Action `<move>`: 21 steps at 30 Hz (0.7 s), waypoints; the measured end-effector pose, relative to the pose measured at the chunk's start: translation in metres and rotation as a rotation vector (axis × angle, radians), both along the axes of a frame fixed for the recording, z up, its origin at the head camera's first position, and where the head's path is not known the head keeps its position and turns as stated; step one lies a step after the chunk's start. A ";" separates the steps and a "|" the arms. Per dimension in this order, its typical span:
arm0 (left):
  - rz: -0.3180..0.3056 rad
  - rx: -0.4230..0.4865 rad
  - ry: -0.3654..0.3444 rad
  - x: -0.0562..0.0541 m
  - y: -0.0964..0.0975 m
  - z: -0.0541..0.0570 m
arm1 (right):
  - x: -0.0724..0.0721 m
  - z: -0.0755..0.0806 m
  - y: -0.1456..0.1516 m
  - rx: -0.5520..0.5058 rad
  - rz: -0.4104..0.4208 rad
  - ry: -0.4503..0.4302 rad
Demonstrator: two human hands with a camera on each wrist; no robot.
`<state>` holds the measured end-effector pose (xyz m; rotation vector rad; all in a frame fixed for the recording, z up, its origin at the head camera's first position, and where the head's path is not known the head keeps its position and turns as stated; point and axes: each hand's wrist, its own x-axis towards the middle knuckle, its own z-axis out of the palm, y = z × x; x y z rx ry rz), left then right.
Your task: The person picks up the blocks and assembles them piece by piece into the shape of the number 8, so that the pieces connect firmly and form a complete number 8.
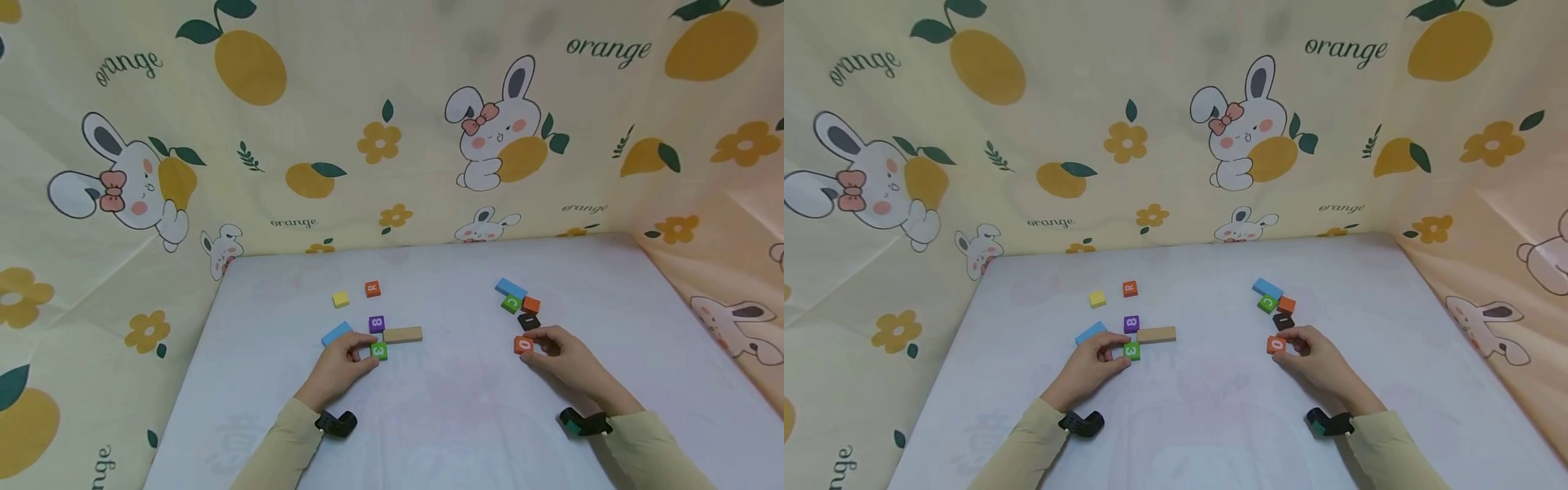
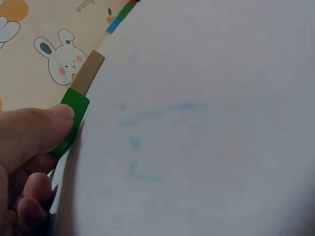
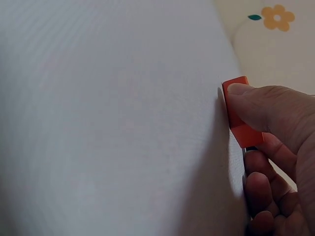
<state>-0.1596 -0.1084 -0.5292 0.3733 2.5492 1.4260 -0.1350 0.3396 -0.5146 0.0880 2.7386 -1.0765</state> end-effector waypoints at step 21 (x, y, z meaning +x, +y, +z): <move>0.002 -0.051 0.022 0.000 0.002 0.000 | -0.006 0.011 -0.023 -0.112 0.028 0.033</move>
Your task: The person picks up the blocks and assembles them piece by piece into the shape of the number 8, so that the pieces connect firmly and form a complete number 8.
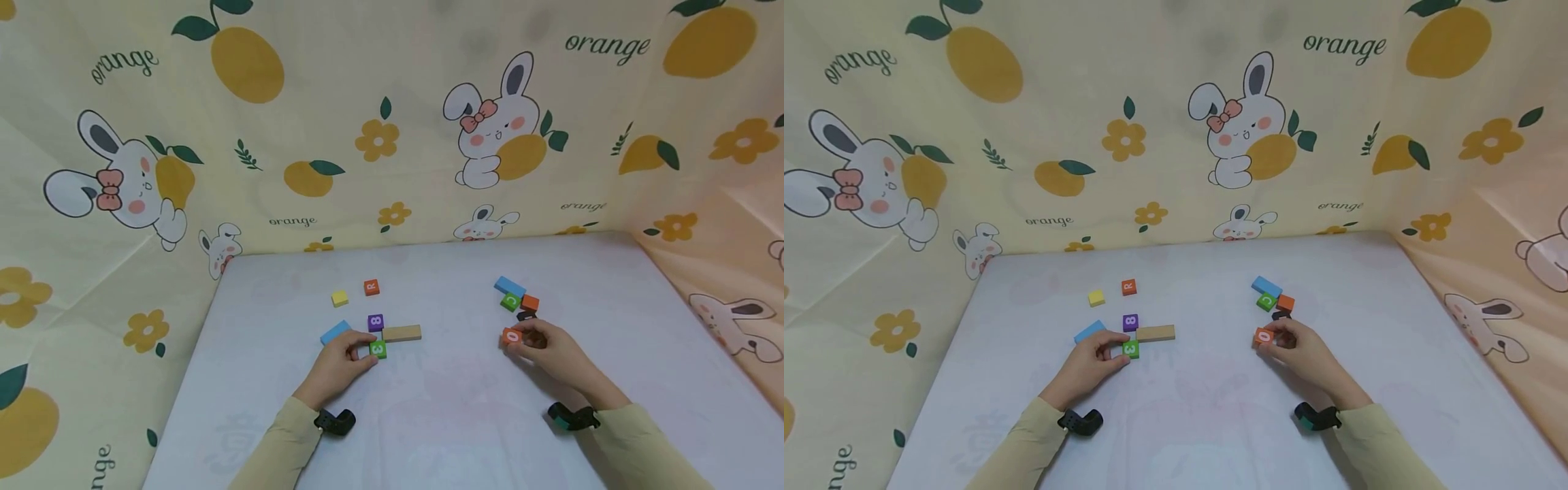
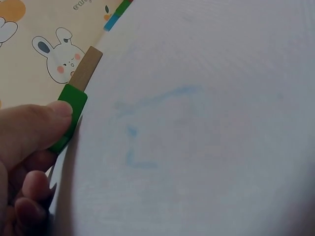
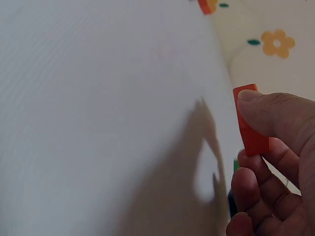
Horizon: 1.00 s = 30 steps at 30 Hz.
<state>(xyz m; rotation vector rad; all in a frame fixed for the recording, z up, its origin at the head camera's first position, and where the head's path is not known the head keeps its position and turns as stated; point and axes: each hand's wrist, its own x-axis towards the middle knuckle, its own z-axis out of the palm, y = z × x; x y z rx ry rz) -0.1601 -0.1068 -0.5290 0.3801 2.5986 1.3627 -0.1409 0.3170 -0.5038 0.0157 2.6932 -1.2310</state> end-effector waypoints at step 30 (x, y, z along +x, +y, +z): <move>-0.002 0.011 -0.029 -0.001 -0.002 0.001 | -0.079 -0.020 -0.126 -0.111 0.109 -0.041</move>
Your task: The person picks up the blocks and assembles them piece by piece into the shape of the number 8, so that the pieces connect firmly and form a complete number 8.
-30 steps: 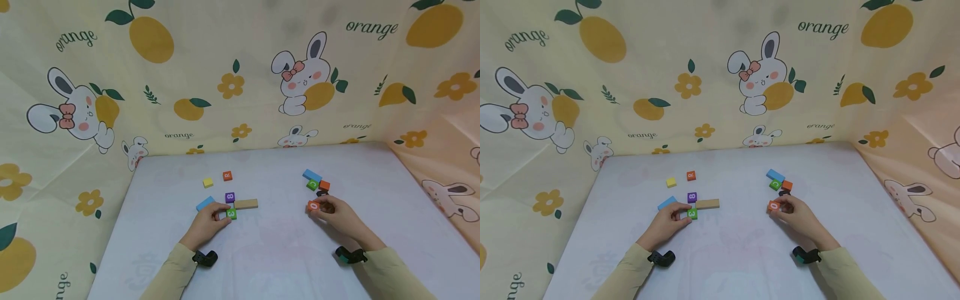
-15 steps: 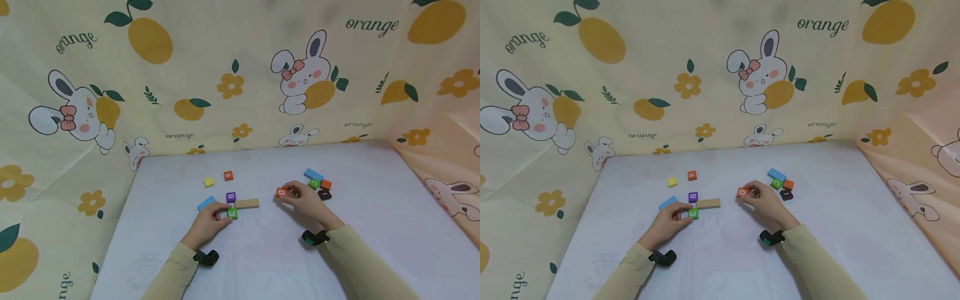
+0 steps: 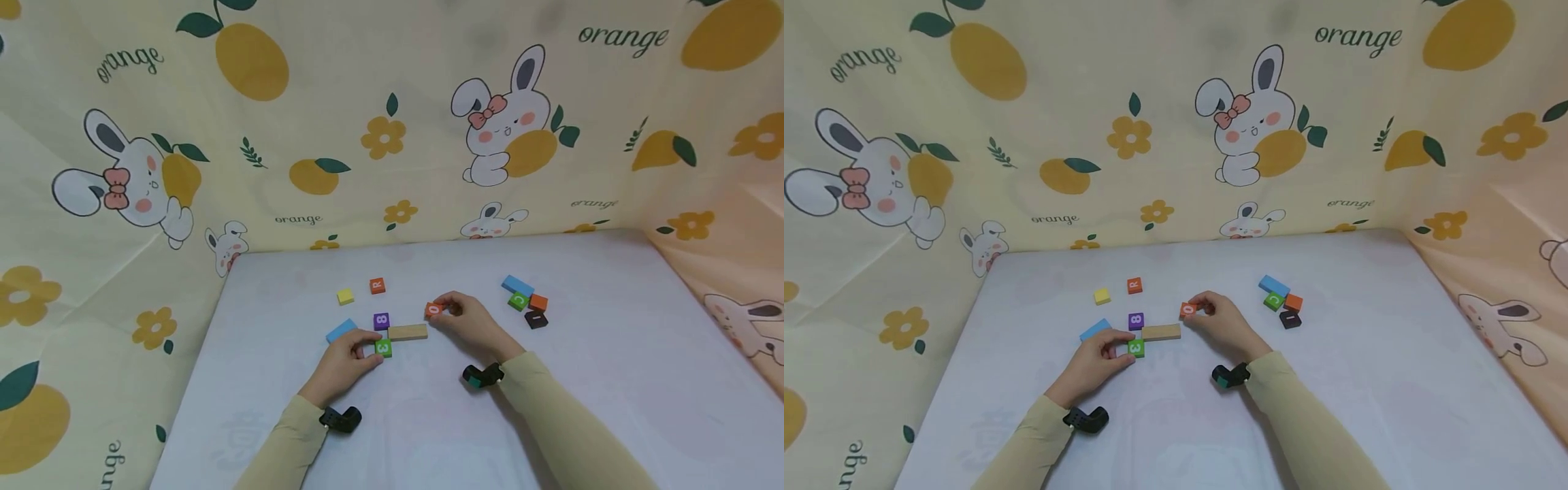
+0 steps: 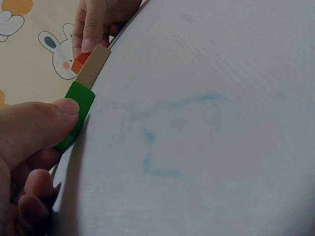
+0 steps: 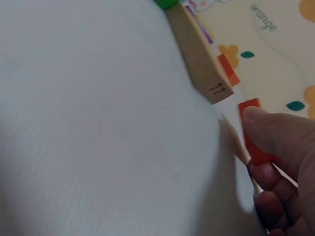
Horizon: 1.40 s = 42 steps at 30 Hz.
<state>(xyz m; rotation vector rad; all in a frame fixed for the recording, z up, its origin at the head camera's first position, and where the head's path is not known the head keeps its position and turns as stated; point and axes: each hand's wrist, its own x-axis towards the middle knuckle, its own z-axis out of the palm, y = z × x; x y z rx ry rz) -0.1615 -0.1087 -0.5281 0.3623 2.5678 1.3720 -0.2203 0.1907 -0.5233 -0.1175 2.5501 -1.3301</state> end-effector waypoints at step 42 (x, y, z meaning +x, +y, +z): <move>0.022 0.005 0.014 -0.002 0.001 -0.007 | 0.004 0.000 0.000 0.013 0.053 -0.001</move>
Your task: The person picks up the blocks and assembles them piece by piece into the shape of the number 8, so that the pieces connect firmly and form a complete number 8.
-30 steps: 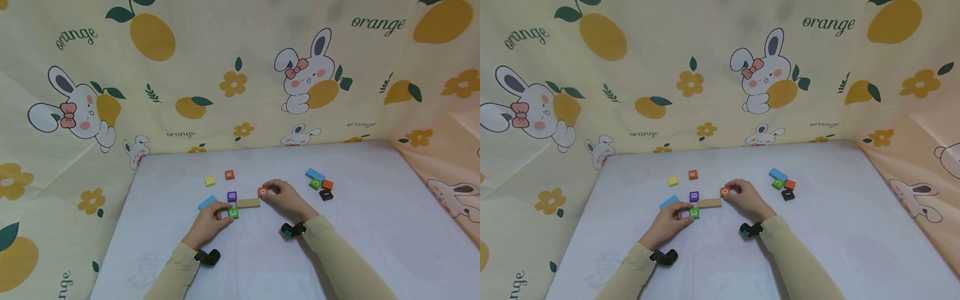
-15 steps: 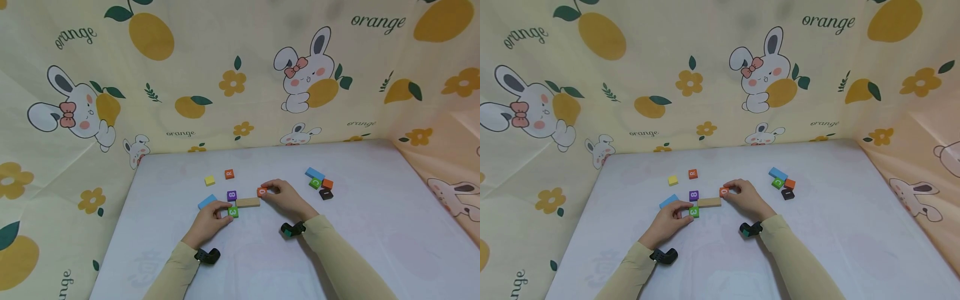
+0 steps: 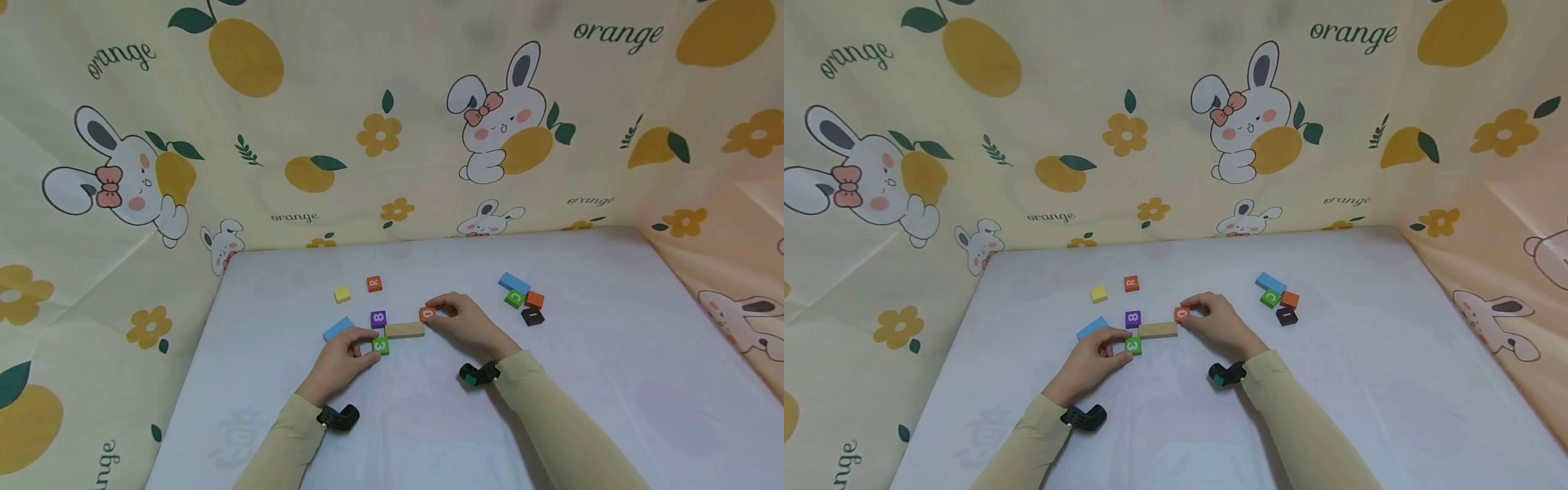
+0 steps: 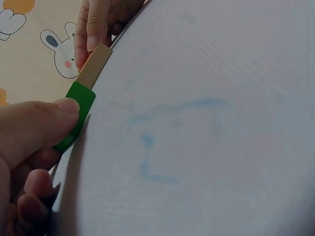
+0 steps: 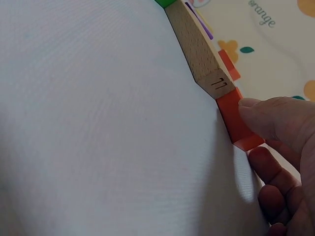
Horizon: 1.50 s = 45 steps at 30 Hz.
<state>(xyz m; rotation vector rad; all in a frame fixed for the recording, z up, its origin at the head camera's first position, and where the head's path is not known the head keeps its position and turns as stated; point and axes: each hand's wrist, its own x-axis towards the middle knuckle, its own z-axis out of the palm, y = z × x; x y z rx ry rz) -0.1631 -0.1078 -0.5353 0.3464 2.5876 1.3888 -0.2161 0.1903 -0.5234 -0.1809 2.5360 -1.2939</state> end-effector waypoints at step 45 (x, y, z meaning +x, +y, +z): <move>-0.019 0.017 0.006 0.000 0.000 0.001 | 0.045 0.036 0.161 0.175 -0.243 0.085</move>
